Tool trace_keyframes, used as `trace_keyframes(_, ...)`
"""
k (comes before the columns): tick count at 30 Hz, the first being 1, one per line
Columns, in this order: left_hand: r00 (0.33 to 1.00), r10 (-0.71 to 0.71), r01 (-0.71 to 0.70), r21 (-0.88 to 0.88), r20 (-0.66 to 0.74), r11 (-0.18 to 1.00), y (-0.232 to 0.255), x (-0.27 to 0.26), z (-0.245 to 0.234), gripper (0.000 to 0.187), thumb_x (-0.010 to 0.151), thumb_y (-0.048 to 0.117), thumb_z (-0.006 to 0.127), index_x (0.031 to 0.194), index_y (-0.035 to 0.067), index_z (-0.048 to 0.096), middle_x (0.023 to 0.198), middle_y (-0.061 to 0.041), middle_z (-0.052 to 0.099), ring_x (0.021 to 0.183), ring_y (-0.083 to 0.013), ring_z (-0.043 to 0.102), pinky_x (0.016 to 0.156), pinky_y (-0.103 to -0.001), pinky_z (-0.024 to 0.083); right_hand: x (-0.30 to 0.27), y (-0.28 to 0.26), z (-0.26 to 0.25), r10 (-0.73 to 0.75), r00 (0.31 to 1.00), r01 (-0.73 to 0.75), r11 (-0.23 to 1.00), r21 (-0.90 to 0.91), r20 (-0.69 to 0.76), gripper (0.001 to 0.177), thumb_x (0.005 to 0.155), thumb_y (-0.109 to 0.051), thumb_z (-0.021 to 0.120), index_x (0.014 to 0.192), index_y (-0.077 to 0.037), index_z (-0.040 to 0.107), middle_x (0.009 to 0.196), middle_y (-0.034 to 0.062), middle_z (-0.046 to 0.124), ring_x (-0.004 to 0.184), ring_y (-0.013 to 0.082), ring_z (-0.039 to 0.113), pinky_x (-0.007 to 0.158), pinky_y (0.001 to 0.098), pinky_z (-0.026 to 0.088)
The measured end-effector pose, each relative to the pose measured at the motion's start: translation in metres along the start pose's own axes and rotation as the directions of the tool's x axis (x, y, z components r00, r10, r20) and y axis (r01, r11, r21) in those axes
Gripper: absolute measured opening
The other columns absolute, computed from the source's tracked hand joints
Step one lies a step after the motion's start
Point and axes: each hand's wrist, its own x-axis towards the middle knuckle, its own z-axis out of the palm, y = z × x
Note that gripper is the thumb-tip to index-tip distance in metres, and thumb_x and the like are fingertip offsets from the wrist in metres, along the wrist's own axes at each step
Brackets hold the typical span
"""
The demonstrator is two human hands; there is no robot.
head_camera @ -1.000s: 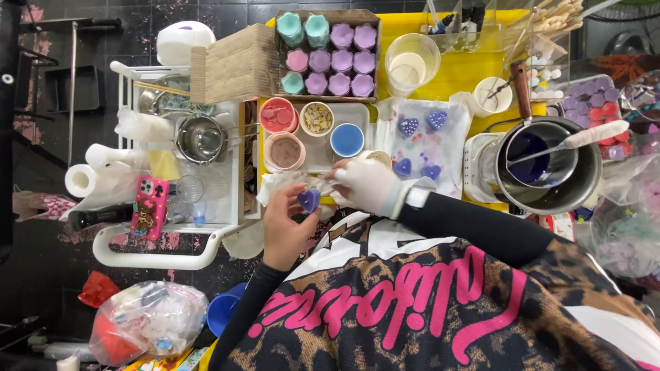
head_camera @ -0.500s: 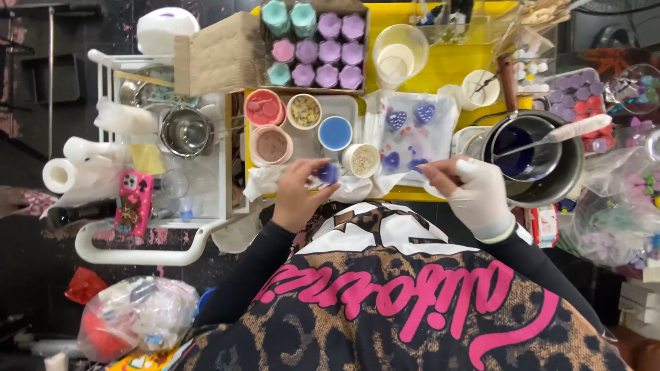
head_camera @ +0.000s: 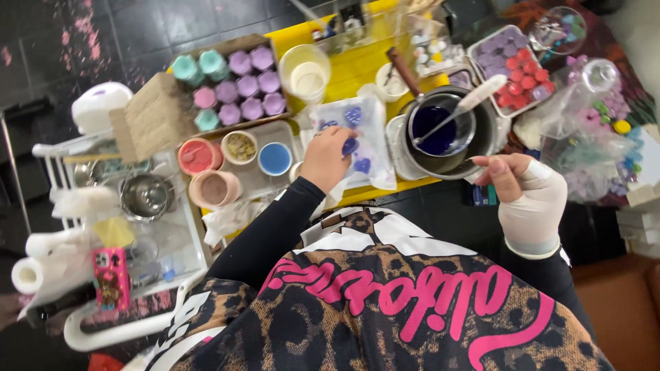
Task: Decorating small heart-shaped candles with white wax dots and cleaning them with a wet wipe.
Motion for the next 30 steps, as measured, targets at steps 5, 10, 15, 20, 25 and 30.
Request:
trace_keyframes(5,1.000,-0.005,0.006,-0.034,0.018,0.999,0.007,0.014,0.002,0.038,0.073,0.008,0.078,0.110,0.008,0.070,0.107,-0.013,0.068,0.099,-0.0361,0.066,0.086,-0.044,0.052,0.022,0.041,-0.031,0.014,0.982,-0.027,0.997,-0.069,-0.187,0.022,0.111,-0.018,0.068,0.109,0.004,0.071,0.090,0.0028,0.069,0.079,0.0076,0.061,0.074,0.0209,0.047)
trace_keyframes(10,0.998,-0.004,0.003,-0.028,-0.055,1.000,0.016,0.005,-0.009,0.039,0.077,0.011,0.079,0.115,0.008,0.070,0.111,-0.014,0.068,0.100,-0.0338,0.067,0.088,-0.041,0.054,0.083,0.076,-0.039,-0.004,0.978,-0.049,0.966,-0.253,-0.208,0.035,0.102,-0.018,0.077,0.127,0.003,0.065,0.101,0.0025,0.066,0.084,0.0083,0.059,0.073,0.0215,0.047)
trace_keyframes(15,0.983,-0.103,0.104,-0.003,-0.149,0.995,0.025,-0.012,-0.026,0.040,0.080,0.016,0.081,0.118,0.010,0.071,0.113,-0.011,0.069,0.094,-0.0275,0.069,0.081,-0.036,0.055,0.138,0.092,-0.023,0.256,0.944,-0.310,0.906,0.287,0.209,0.027,0.101,-0.018,0.066,0.121,0.000,0.069,0.111,0.0034,0.071,0.100,0.0060,0.065,0.092,0.0222,0.051)
trace_keyframes(20,0.974,-0.171,0.166,-0.043,-0.151,0.985,0.037,-0.026,-0.042,0.039,0.081,0.015,0.081,0.119,0.010,0.071,0.111,-0.008,0.069,0.089,-0.0219,0.071,0.079,-0.033,0.056,0.144,0.056,-0.008,0.350,0.898,-0.431,0.820,0.377,0.265,0.021,0.105,-0.016,0.062,0.101,0.004,0.066,0.097,0.0123,0.075,0.090,0.0132,0.069,0.090,0.0260,0.057)
trace_keyframes(25,0.958,-0.219,0.215,-0.043,-0.186,0.976,0.034,-0.038,-0.044,0.040,0.082,0.015,0.081,0.120,0.008,0.071,0.110,-0.008,0.069,0.087,-0.0212,0.070,0.080,-0.033,0.056,0.137,0.042,-0.012,0.320,0.924,-0.373,0.874,0.312,0.209,0.022,0.107,-0.014,0.062,0.093,0.001,0.070,0.092,0.0118,0.075,0.084,0.0144,0.066,0.084,0.0275,0.053)
trace_keyframes(30,0.949,-0.258,0.249,-0.074,-0.180,0.966,0.038,-0.041,-0.045,0.041,0.080,0.015,0.081,0.120,0.008,0.071,0.113,-0.009,0.069,0.087,-0.0201,0.071,0.078,-0.033,0.056,0.108,0.014,-0.029,-0.107,0.975,0.107,0.994,0.010,0.194,0.020,0.103,-0.013,0.060,0.093,0.004,0.065,0.095,0.0136,0.074,0.102,0.0144,0.065,0.107,0.0287,0.048)
